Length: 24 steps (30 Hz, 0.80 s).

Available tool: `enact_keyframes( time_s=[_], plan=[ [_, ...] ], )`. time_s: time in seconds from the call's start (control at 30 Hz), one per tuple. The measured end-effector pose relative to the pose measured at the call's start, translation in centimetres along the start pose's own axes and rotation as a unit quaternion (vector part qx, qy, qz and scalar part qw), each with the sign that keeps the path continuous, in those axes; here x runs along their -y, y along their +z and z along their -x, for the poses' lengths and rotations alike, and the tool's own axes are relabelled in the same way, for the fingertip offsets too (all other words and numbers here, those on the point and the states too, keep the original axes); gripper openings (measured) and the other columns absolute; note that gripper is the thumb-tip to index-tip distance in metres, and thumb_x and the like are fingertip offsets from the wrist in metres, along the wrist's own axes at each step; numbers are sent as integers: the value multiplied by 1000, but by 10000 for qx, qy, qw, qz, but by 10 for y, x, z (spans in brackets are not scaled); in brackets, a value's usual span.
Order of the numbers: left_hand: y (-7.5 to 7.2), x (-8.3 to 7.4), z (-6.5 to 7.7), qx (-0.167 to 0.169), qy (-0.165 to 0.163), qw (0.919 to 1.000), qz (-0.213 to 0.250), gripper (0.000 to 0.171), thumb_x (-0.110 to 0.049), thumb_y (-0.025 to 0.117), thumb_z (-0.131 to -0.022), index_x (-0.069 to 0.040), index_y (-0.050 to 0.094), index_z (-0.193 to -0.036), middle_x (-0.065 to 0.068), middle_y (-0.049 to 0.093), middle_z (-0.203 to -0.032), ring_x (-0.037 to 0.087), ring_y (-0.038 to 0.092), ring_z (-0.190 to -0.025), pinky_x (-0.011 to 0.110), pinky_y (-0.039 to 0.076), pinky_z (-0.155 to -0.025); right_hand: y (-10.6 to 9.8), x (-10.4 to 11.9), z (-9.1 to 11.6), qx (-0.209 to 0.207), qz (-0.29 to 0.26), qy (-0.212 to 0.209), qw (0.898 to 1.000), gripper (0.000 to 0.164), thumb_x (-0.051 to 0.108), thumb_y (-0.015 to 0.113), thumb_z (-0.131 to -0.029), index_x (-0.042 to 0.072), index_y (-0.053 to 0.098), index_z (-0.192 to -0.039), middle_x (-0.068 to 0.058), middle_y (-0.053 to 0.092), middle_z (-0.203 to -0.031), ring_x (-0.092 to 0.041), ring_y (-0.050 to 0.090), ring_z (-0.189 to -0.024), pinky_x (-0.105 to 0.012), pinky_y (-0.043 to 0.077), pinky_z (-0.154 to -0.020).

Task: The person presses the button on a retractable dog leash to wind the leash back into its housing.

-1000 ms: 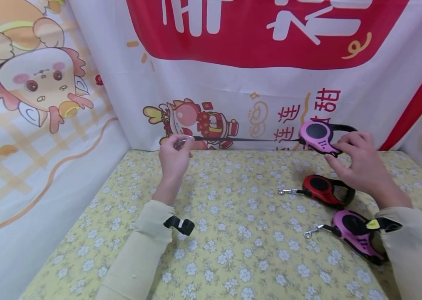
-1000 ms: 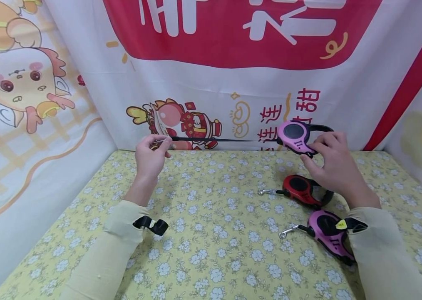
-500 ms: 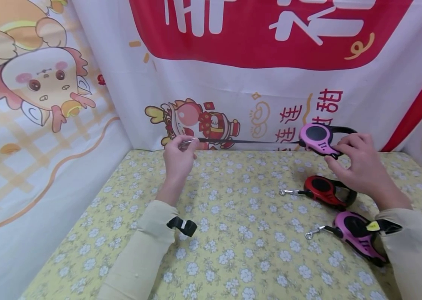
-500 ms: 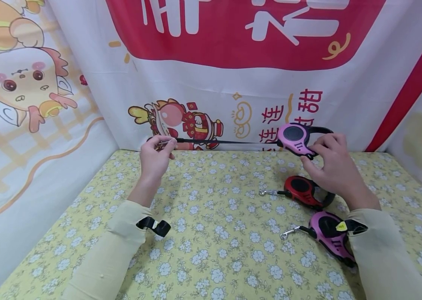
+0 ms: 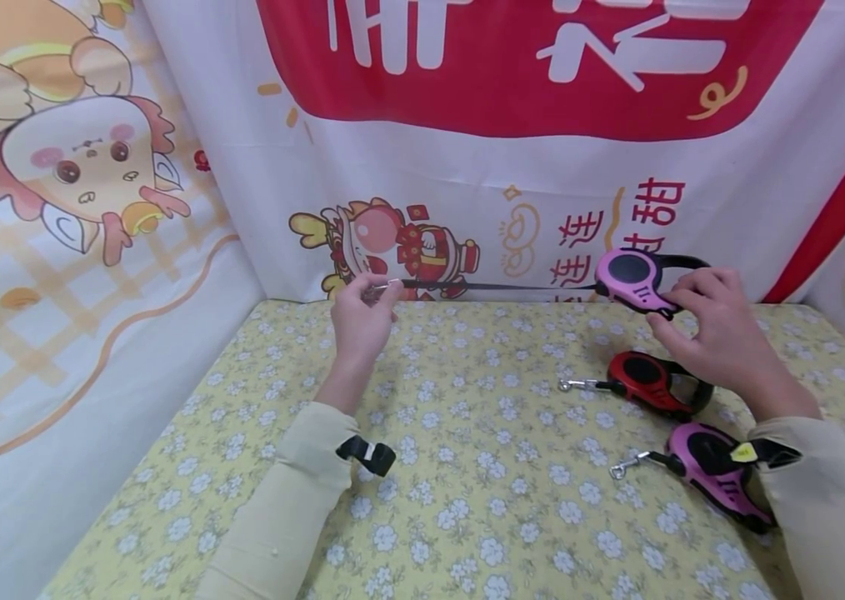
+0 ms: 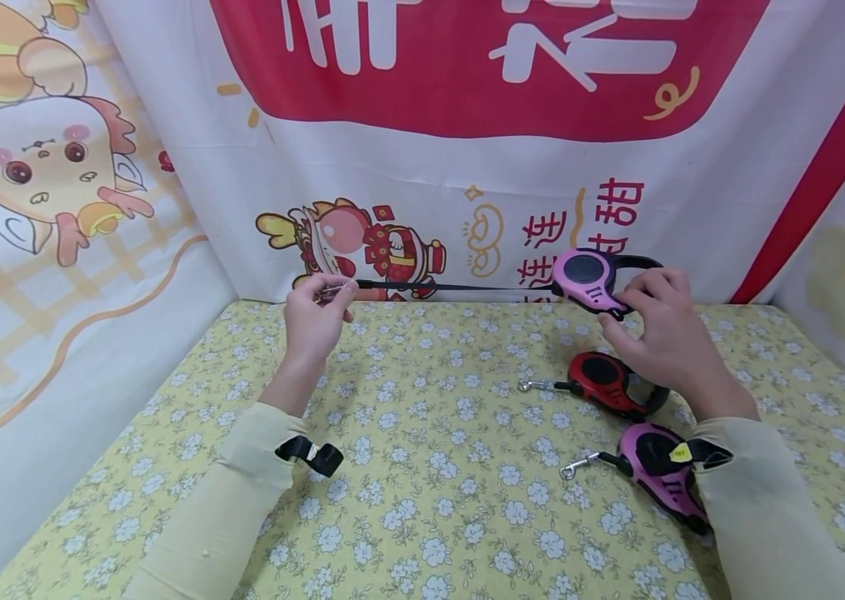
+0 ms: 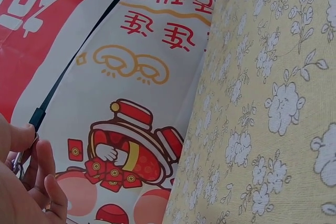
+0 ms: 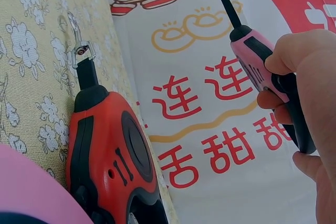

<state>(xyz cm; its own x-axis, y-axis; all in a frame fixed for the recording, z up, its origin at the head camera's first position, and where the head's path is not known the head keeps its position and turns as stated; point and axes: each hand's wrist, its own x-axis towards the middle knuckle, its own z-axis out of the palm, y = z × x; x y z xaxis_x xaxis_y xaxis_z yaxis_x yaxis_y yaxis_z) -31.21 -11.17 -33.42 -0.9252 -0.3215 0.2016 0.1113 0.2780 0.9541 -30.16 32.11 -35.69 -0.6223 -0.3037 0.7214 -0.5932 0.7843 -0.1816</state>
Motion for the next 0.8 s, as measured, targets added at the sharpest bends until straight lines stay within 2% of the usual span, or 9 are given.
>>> enact_keyframes(
  time_s=[0.2,0.4,0.67,0.8],
  plan=[
    [1,1,1,38,38,10000,22,20,-26,72,-103,-12,73,-117,7,75,-109,20,68,-80,26,55,-69,0,0,0,20,3,13,10000,29,12,77,-80,-13,73,-95,-26,60,-107,-46,42,-111,-58,32,-90],
    [2,4,1,125,-23,9999,-55,21,-29,71,-104,-15,73,-119,5,75,-110,32,70,-89,29,53,-69,1,0,0,126,-3,112,9999,30,13,78,-81,-13,73,-96,-25,60,-106,-46,42,-112,-58,33,-91],
    [4,4,2,119,-102,9998,-102,22,-31,70,-104,-15,72,-120,5,74,-112,38,71,-94,30,52,-70,4,1,0,161,-3,40,9999,30,13,78,-81,-13,74,-97,-25,61,-106,-46,43,-111,-59,34,-91],
    [6,3,2,65,-119,9997,-186,21,-32,70,-104,-16,73,-118,4,75,-112,28,71,-85,29,53,-69,6,3,0,177,-51,2,9998,28,12,78,-81,-12,74,-96,-25,61,-105,-45,43,-110,-57,34,-90]
  ],
)
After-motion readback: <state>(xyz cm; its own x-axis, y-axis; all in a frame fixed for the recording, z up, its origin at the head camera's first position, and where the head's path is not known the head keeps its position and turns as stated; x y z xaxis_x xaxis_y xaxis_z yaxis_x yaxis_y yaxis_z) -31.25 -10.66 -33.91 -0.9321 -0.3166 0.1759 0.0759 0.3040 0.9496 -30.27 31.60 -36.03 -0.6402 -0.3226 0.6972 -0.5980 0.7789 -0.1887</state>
